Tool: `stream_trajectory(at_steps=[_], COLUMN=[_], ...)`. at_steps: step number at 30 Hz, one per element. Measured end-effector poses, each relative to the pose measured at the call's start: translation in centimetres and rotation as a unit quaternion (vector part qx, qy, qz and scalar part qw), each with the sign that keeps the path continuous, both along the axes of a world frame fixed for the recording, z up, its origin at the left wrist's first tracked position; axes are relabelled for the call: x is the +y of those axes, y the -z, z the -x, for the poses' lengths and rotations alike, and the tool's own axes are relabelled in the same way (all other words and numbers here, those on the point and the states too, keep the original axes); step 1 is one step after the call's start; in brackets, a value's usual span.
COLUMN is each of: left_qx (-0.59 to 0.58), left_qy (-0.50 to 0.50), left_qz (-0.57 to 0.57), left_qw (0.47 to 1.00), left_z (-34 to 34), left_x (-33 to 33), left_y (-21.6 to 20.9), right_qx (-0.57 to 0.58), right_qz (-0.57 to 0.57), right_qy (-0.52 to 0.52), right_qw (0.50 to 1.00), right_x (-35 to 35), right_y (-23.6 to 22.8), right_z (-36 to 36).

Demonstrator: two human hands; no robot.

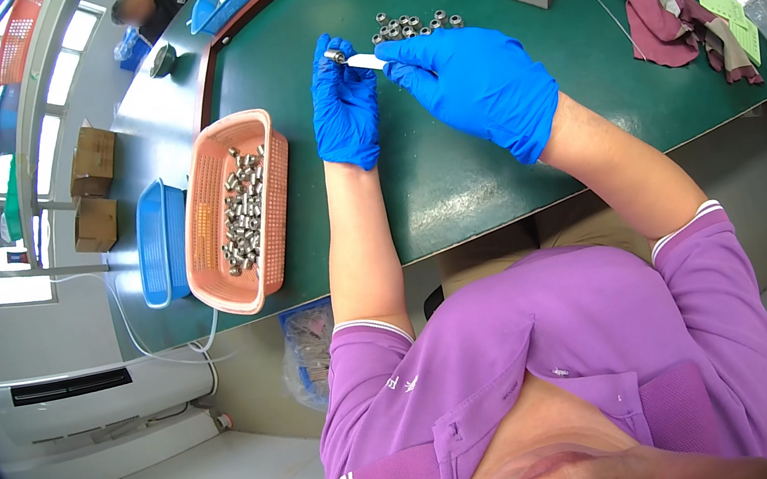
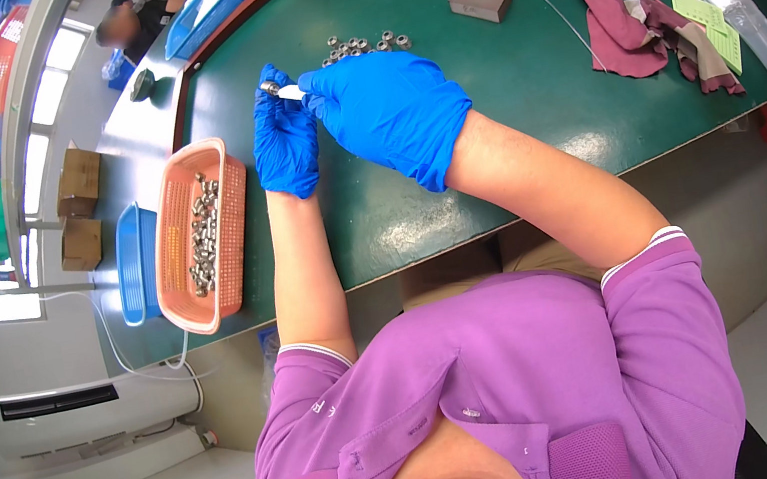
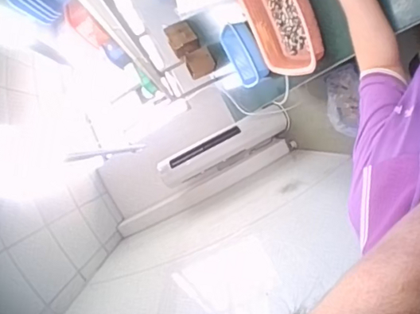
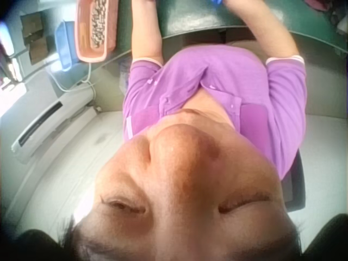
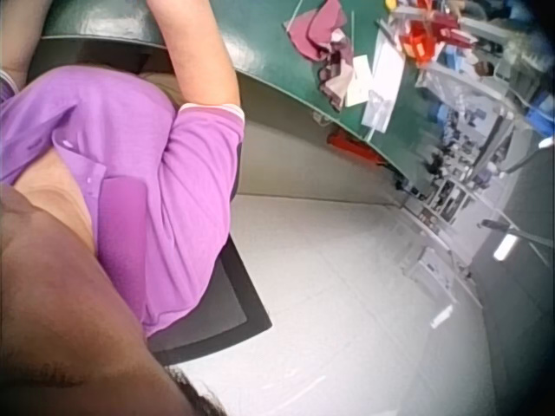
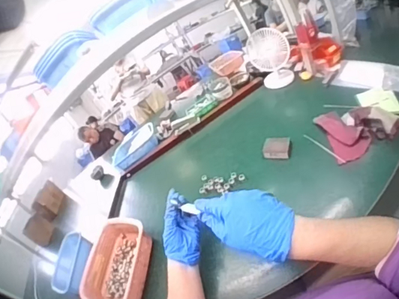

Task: The person deburrs metal parts by inserting a thin metal rod into their holes and scraping the edges with a utility knife.

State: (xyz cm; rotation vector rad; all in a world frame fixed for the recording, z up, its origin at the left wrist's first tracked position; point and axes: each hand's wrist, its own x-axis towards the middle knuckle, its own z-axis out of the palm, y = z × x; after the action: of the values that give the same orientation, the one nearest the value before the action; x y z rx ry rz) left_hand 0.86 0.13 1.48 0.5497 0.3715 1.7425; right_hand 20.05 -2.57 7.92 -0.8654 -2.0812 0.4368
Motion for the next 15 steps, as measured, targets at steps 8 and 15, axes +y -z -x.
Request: stream_trajectory(at_steps=[8, 15], left_qx=[0.007, -0.067], left_qy=[0.007, 0.023], left_qz=[-0.002, 0.001], left_qw=[1.000, 0.997], left_z=[0.6, 0.4], left_x=[0.3, -0.3], left_y=[0.5, -0.2], right_qx=[-0.067, 0.132], right_qz=[-0.180, 0.008], right_qy=[0.071, 0.032], right_qw=[0.979, 0.991], right_x=[-0.3, 1.3], right_y=[0.6, -0.3], right_z=[0.0, -2.3])
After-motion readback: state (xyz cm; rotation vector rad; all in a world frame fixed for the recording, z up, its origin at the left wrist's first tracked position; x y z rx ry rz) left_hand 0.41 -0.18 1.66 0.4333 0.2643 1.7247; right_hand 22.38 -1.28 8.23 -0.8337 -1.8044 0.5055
